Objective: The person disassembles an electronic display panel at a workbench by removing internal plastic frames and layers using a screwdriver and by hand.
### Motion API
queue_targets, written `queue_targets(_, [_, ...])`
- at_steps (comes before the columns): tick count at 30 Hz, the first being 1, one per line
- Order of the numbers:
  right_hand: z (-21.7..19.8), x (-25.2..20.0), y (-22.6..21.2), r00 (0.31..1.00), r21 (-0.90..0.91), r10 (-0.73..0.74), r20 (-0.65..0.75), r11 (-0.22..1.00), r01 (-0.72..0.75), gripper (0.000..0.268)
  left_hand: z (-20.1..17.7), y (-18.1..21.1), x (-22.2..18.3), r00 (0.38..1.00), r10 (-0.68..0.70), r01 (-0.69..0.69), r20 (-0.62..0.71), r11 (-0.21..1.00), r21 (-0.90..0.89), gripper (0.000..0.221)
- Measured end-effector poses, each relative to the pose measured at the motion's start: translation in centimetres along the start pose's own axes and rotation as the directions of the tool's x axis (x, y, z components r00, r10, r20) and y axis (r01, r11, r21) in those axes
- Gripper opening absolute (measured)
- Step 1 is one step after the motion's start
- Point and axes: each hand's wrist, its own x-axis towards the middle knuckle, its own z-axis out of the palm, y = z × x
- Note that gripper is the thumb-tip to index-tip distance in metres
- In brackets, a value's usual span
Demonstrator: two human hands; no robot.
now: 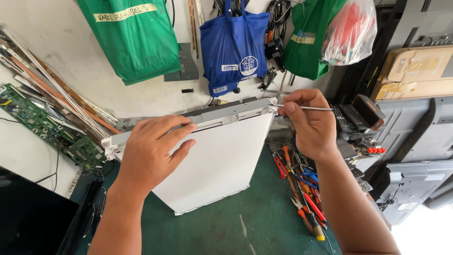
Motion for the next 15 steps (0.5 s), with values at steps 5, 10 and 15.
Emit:
queue_targets(5, [-0.6, 0.0, -0.8, 0.998, -0.020, 0.064, -0.026, 0.998, -0.064, 0.015, -0.4, 0.8, 0.1, 0.999, 0.024, -0.024, -0.024, 1.000, 0.011, 0.030])
queue_targets(10, [-2.4, -1.2, -1.7, 0.995, -0.224, 0.096, -0.034, 0.969, -0.102, 0.015, -2.3, 2.7, 0.9, 0.998, 0.040, -0.039, 0.058, 0.999, -0.027, 0.021])
queue_targets(15, [-4.1, -2.4, -0.7, 0.998, -0.279, 0.063, 0.008, 0.958, -0.058, 0.012, -2.6, 3.8, 0.9, 0.998, 0.025, -0.022, 0.065, 0.999, -0.050, 0.021])
